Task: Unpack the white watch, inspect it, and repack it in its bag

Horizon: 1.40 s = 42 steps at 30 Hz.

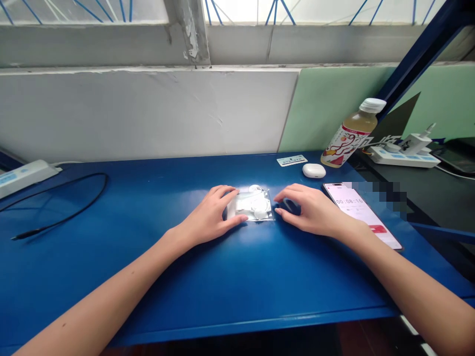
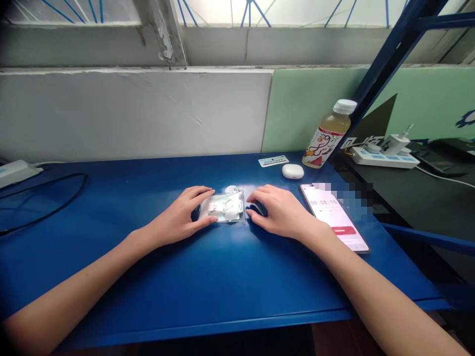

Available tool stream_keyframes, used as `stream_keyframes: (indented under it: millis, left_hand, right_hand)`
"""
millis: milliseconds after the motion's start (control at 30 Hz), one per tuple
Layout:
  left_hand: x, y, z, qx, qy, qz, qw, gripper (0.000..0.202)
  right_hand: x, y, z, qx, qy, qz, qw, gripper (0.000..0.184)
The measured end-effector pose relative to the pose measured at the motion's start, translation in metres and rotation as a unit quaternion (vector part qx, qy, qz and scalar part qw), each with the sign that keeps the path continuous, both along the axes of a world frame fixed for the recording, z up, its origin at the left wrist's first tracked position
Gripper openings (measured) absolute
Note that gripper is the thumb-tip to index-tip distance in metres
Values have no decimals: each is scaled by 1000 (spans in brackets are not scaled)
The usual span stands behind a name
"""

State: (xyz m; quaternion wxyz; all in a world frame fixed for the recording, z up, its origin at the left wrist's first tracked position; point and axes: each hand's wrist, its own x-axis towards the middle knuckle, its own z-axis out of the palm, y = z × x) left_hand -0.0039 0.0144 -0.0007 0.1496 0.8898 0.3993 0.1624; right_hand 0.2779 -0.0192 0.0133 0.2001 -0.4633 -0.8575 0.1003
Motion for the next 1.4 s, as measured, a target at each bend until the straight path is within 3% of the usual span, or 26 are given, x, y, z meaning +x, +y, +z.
stream_keyframes:
  millis: [133, 233, 500, 800, 1400]
  left_hand:
    - [-1, -1, 1, -2, -1, -11, 1000, 71]
    - [1, -3, 0, -3, 0, -7, 1000, 73]
    - [1, -4, 2, -7, 33, -20, 999, 79]
    - [0, -4, 2, -43, 34, 12, 998, 83]
    - [2, -6, -1, -58, 29, 19, 998, 82]
  right_hand:
    - [-1, -1, -2, 17, 3, 20, 1000, 56]
    - [-2, -1, -3, -10, 1, 45, 999, 66]
    - [4, 3, -3, -40, -5, 38, 998, 67]
    - [11, 5, -4, -34, -10, 39, 999, 72]
    - [14, 8, -2, -112, 18, 48, 992, 76]
